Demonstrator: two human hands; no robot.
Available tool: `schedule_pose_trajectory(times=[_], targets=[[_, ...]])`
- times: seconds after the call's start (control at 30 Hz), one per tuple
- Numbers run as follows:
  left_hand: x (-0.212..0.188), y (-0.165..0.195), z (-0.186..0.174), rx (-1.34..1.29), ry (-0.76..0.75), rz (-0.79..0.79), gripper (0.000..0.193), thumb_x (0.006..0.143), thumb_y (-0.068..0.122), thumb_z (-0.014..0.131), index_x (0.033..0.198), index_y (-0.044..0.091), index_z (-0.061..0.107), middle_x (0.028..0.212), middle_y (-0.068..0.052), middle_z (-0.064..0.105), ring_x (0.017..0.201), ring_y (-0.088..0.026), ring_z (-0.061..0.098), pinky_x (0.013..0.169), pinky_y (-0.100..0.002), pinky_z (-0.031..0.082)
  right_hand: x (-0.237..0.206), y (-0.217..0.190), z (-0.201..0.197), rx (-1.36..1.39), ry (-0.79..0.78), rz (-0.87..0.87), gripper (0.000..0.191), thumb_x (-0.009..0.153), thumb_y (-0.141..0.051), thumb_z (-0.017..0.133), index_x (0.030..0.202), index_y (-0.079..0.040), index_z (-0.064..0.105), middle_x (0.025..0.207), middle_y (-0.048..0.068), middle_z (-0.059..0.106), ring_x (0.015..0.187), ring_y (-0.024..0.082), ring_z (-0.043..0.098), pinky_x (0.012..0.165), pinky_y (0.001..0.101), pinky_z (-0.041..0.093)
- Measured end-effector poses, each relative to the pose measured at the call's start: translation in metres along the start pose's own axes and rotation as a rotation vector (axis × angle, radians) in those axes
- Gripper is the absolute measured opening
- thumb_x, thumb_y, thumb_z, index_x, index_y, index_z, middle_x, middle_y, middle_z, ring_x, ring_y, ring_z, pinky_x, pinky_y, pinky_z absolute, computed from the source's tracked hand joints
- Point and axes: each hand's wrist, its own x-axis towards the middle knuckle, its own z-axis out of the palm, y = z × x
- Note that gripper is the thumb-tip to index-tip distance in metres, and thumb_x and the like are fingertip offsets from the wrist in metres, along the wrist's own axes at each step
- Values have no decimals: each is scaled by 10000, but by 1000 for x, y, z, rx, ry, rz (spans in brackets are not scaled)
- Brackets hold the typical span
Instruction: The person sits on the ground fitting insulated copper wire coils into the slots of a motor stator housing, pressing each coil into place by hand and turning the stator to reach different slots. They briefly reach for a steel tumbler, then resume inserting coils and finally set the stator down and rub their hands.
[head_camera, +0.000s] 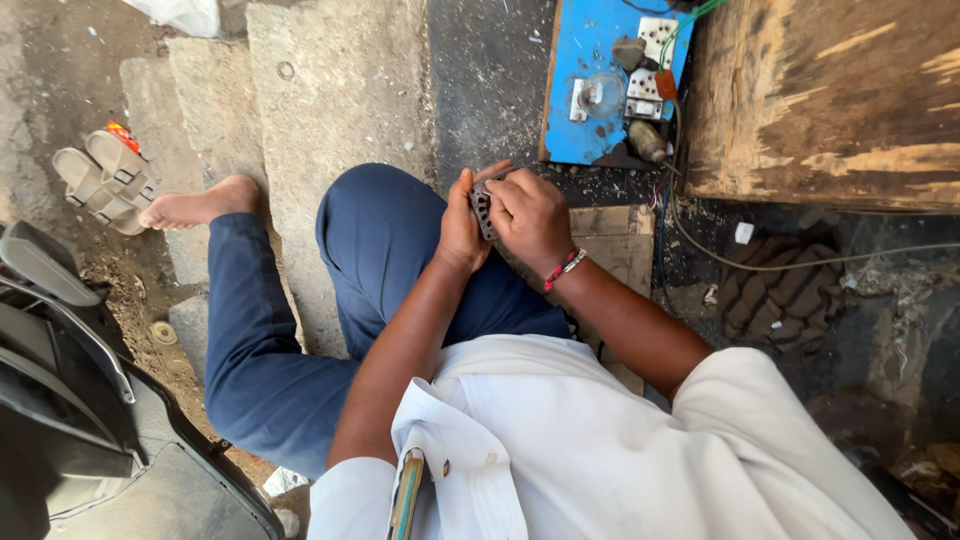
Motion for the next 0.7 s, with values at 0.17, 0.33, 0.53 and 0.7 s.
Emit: schedule_pose_trajectory(times=[0.17,0.33,0.53,0.7], targets=[[-2,1,-1,-4,34,-36,635,1090,513,296,1395,41,592,1229,-144,704,1122,-270,685,979,-425,562,0,5,-5,29,-31,11,169,859,-5,746,1017,-55,714,929,102,656,829,312,679,727,430,551],[-3,3,0,9,-5,-59,659,1101,533,283,1397,33,595,1211,-155,704,1074,-268,709,895,-479,602,-2,13,-13,64,-85,15,181,868,-6,738,1043,-46,724,938,102,655,825,296,685,720,415,553],[-6,5,0,-57,-10,-117,652,1081,554,267,1409,63,544,1224,-164,703,1066,-286,716,831,-577,622,6,23,-20,65,-122,7,202,876,1,726,1070,-52,744,918,83,644,822,284,675,711,407,549],[-7,6,0,-21,-30,-107,704,1090,569,258,1423,19,544,1235,-175,704,1093,-305,717,856,-560,621,10,21,-26,-8,-220,-158,210,820,-22,750,1024,-73,742,926,64,648,867,288,665,766,436,527]])
